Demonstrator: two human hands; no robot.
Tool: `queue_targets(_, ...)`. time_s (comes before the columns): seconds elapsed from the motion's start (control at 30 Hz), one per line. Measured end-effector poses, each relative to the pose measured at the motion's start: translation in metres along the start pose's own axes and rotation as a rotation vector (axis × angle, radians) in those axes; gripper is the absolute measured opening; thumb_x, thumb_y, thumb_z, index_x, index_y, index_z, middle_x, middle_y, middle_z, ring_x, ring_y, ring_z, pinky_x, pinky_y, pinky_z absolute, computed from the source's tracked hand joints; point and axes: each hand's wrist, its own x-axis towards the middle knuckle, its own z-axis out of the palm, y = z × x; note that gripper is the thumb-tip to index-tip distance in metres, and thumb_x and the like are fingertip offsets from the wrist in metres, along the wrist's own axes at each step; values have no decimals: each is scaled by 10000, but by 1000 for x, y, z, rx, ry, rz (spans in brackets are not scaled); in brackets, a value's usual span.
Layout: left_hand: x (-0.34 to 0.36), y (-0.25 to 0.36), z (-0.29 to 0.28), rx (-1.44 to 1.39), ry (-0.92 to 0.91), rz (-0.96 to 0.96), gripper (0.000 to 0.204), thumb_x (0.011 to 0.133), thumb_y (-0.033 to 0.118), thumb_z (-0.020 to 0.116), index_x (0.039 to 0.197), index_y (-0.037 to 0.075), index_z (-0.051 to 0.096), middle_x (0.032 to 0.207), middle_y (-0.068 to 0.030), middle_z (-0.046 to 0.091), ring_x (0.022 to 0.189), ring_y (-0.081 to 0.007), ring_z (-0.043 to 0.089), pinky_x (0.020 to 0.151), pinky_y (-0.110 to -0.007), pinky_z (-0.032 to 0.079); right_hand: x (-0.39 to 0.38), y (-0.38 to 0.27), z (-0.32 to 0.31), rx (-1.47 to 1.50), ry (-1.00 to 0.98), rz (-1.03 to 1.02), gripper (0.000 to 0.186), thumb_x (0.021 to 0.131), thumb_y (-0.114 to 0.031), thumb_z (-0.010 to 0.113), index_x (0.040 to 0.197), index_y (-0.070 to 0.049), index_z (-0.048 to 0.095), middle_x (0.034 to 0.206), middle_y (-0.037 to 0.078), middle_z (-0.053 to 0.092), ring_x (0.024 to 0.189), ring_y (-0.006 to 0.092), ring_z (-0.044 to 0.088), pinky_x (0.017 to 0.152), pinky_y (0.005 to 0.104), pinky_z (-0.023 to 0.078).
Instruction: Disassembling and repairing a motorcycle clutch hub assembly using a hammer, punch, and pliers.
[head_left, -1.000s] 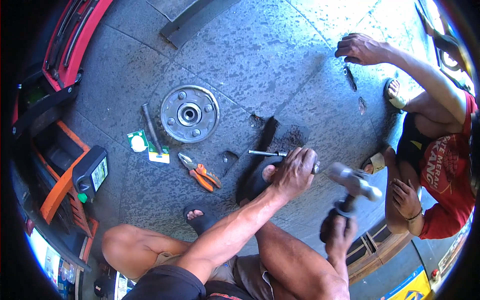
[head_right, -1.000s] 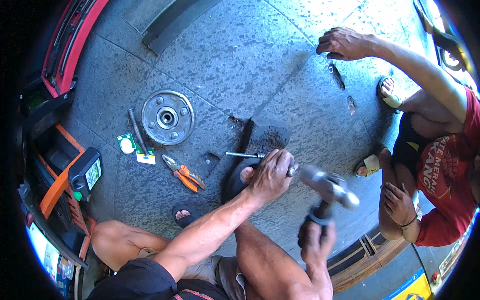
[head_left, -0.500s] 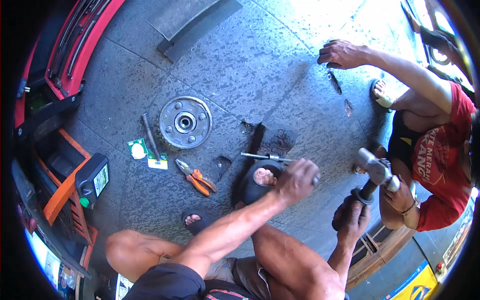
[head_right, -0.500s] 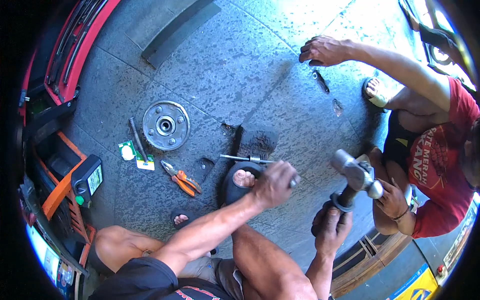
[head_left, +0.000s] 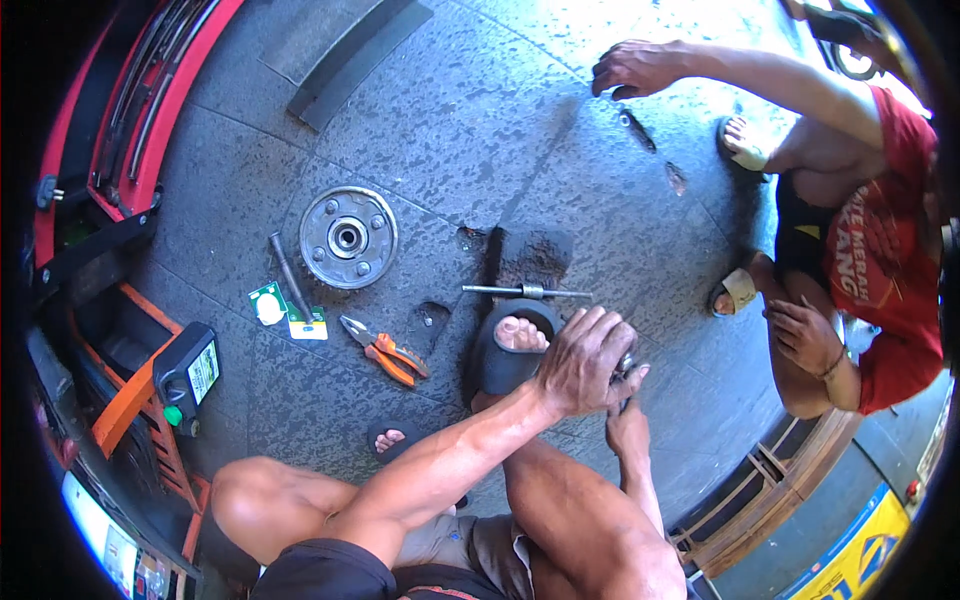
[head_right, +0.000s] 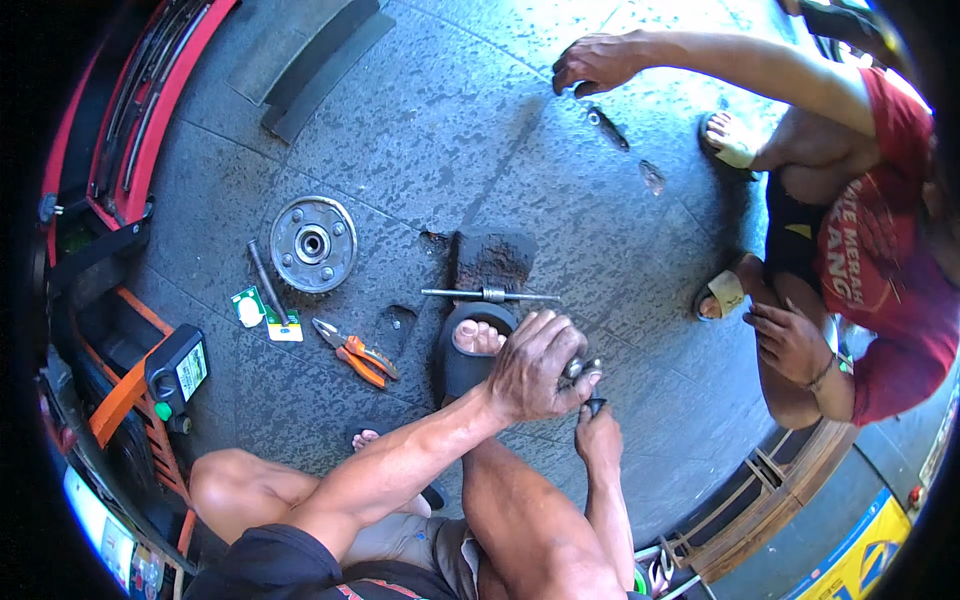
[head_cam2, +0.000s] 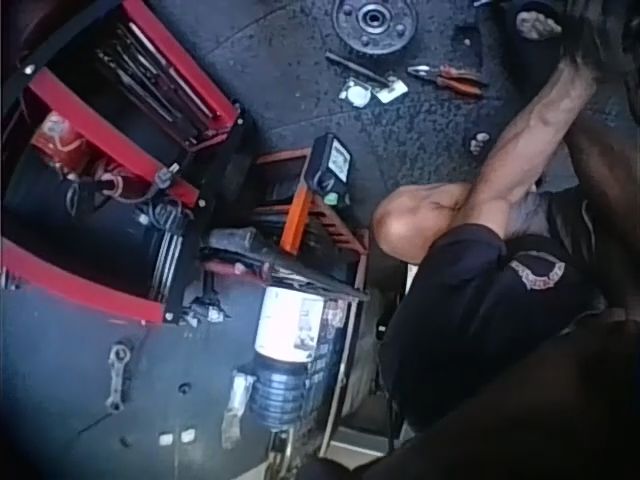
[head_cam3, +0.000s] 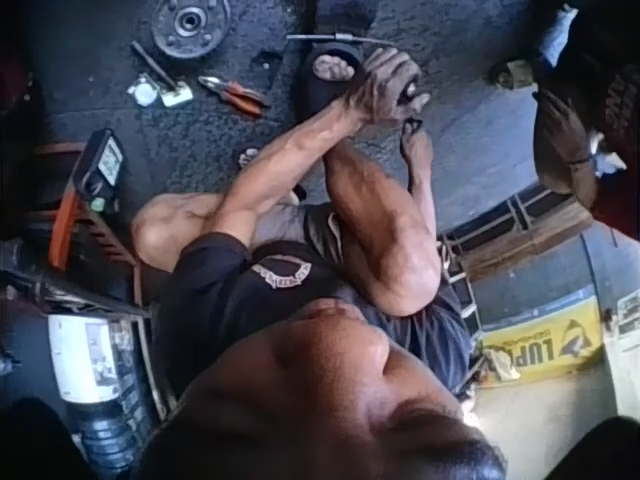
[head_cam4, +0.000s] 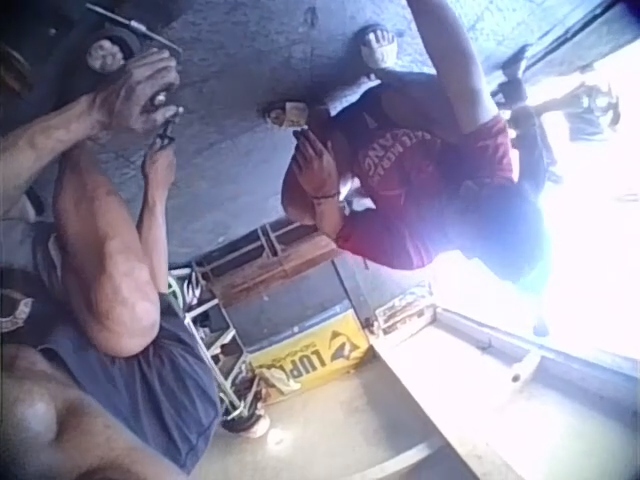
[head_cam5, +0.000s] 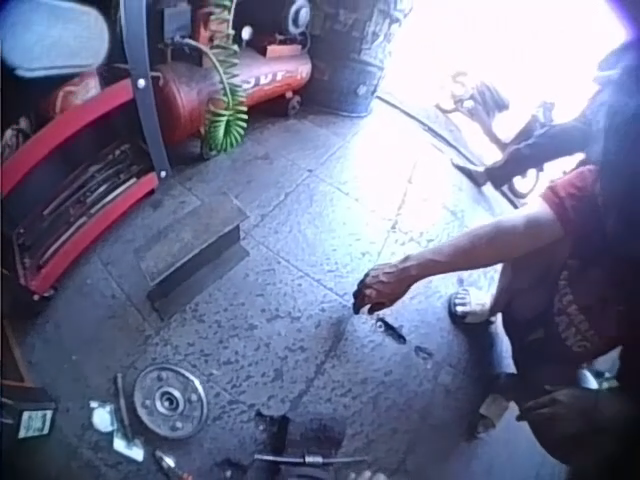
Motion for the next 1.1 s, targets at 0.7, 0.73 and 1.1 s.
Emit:
queue_targets(0.7,-27,-42,24,222,97,53,172,691,183,653,763,68,547,738,-113,495,683,-311,504,658,-438,420,15,63,2,-85,-183,-123,398,1007,-318,550,1106,67,554,944,379,665,946,558,635,823,608,494)
queue_targets(0.73,-29,-45,24,212,103,73,172,689,184,655,765,67,555,736,-110,496,677,-305,504,650,-435,420,15,62,1,-95,-195,-134,398,1007,-318,550,1106,67,554,944,379,665,946,558,635,823,608,494)
queue_targets(1.1,-27,-60,34,261,198,70,169,718,207,653,775,63,585,737,-95,528,672,-286,537,628,-424,440,19,72,-9,1,-230,-133,352,1007,-297,571,1078,48,571,901,373,657,922,575,622,767,598,471)
